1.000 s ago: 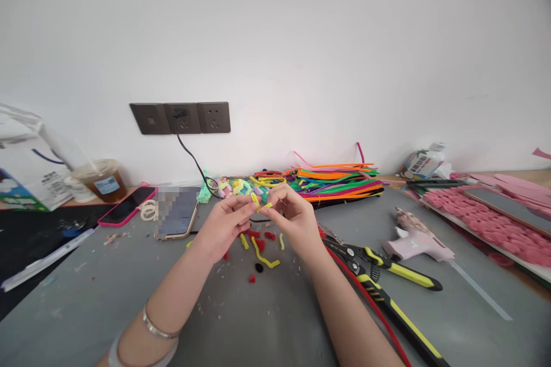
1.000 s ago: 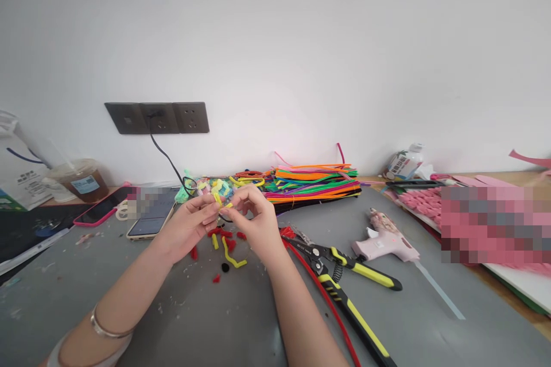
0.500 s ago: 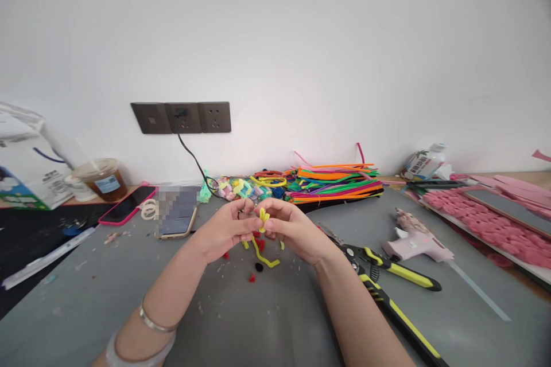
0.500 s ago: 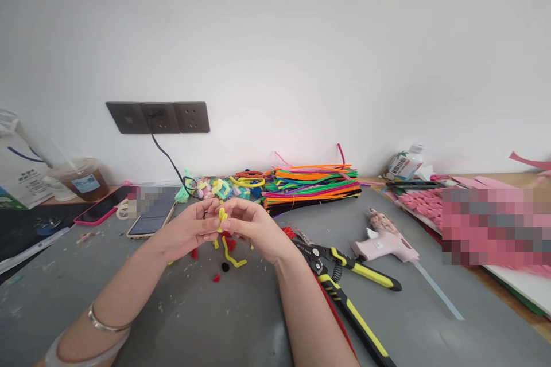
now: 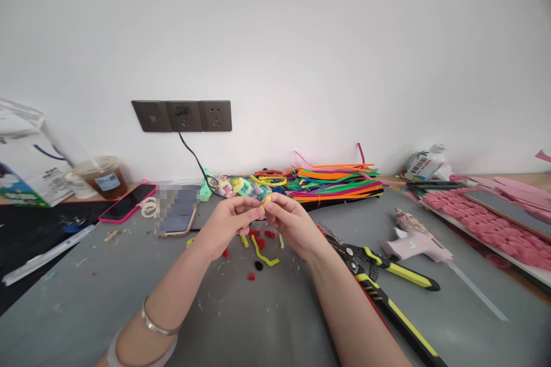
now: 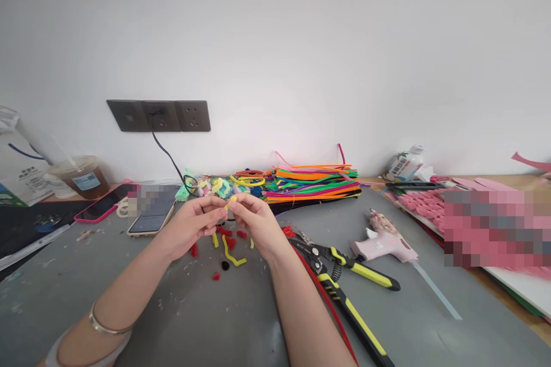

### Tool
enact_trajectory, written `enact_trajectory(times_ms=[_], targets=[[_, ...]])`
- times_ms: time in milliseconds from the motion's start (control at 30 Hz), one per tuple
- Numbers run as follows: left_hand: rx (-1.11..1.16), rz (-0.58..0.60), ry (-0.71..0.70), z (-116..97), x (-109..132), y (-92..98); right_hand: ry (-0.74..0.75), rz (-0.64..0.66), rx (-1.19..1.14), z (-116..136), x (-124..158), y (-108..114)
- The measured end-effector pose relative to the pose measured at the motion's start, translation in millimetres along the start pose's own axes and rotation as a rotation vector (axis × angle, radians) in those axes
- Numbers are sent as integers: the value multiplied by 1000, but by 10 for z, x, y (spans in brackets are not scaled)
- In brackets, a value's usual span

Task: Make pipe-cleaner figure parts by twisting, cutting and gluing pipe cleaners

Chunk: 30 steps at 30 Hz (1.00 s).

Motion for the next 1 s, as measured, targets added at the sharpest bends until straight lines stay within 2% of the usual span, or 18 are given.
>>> enact_trajectory(times_ms=[300,633,800,867,933,1000], targets=[[-360,-76,-157,-134,8,95,41,-65,99,-46,-20,31],[-546,-105,-258,-204,-3,111,355,-170,421,218,35,-15],[-707,-136,-355,-381,31,182,369,-227,441,235,44,42],[-856,-54,-358,-436,33,195,373,-254,412,246,52,75],[-994,104,-299,-389,29,186,370,-281,384,254,64,103],[-1020,250,-232,-305,42,181,368,-292,359,261,75,110]])
Point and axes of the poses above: each hand's wrist, its own x-axis away from the middle knuckle, its own y-axis out of the back of the hand, z = x × y, the point moved 10 cm from there along -x, towards the middle knuckle, and after that the axes turned 3 degrees about -y, right-handed, at the moved point
